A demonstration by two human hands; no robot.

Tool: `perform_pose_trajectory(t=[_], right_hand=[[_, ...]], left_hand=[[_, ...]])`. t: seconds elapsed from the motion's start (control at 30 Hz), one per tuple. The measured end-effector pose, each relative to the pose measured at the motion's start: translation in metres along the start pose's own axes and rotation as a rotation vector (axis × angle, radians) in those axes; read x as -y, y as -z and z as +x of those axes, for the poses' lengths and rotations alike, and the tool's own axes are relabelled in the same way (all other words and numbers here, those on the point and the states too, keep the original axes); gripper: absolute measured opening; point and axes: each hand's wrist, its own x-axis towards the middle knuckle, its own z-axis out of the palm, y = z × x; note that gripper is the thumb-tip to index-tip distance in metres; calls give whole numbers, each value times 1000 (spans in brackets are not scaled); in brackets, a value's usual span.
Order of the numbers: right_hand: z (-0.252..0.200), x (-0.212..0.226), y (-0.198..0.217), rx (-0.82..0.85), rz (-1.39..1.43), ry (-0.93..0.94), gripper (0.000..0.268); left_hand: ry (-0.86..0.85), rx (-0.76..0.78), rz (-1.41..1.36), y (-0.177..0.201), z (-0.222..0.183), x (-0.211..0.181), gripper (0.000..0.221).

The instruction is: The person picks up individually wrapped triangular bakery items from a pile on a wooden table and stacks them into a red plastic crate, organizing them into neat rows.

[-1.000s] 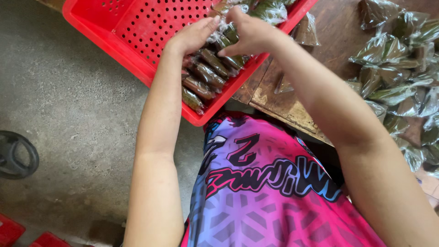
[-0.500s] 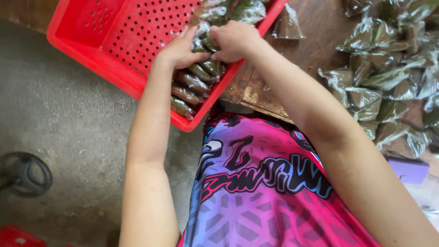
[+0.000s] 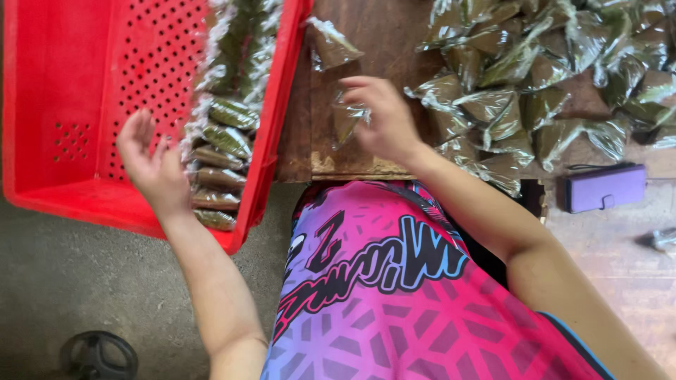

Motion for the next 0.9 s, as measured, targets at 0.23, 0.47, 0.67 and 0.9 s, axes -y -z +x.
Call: perform_pose_trajectory(t=[0.23, 0.47, 0.67, 0.9], right_hand=[[-73, -137, 128, -388, -19, -463, 30], [-61, -257, 212, -333, -256, -346, 36], [-21, -429, 249, -149, -535, -317, 45], [16, -519, 222, 87, -511, -638, 51]], left_hand=[[-71, -22, -28, -107, -50, -73, 55], [-407, 299, 542, -239, -23, -65, 37], [-266, 401, 787, -302, 9, 21, 56], [55, 564, 1061, -304, 15, 52, 70]])
